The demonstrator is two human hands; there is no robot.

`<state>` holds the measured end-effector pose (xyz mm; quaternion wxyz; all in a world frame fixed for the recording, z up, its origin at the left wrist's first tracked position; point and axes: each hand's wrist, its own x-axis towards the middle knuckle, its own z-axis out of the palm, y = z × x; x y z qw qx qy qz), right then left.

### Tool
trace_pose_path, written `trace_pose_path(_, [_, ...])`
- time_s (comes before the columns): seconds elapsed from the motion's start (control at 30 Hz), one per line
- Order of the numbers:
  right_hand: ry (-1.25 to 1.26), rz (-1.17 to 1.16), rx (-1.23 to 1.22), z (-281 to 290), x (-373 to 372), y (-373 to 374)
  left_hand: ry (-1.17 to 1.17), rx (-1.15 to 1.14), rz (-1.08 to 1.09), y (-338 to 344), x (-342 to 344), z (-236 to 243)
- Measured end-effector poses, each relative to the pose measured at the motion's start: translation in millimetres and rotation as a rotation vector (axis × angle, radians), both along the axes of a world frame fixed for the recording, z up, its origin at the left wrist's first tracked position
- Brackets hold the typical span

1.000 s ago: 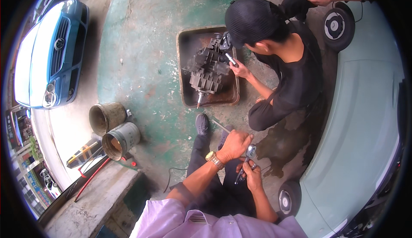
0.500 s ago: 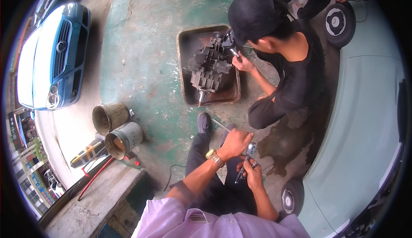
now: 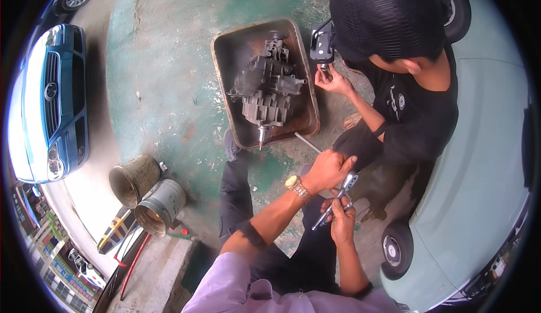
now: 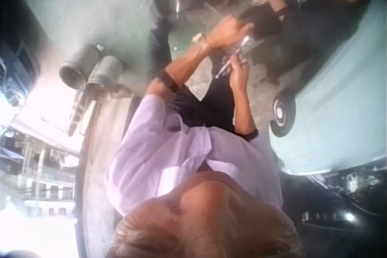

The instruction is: The person selects a socket and ratchet from a bucket of tools, then walks to a disassembled engine in a tray. They use the ratchet to loosen and remove a bolt from the engine while another person assists by holding the engine steady.

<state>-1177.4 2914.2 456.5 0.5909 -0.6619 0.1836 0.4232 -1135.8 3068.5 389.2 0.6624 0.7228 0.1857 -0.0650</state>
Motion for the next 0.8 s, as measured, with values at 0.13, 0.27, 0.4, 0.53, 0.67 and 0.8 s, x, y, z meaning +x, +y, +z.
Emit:
trace_pose_path(0.13, [-0.074, -0.181, -0.013, -43.4, -17.4, 42.4, -0.163, 0.024, -0.090, 31.3, 14.3, -39.9])
trace_pose_path(0.27, [-0.160, -0.274, -0.006, -107.5, -20.8, 62.8, -0.288, 0.014, -0.165, 45.2, 25.5, -91.3])
trace_pose_path(0.4, [-0.273, -0.208, 0.005, -182.3, -0.6, 60.6, -0.363, 0.042, -0.136, 51.7, 48.7, -155.3])
trace_pose_path(0.53, [-0.431, -0.200, 0.010, -229.8, 13.3, 54.9, -0.456, 0.044, -0.105, 48.9, 65.4, -192.8])
trace_pose_path(0.67, [-0.489, -0.215, 0.025, -266.7, 14.5, 60.5, -0.495, 0.042, -0.146, 53.8, 71.9, -221.9])
trace_pose_path(0.8, [-0.523, -0.219, 0.051, -296.8, 20.9, 62.9, -0.490, 0.084, -0.158, 55.1, 76.1, -246.6])
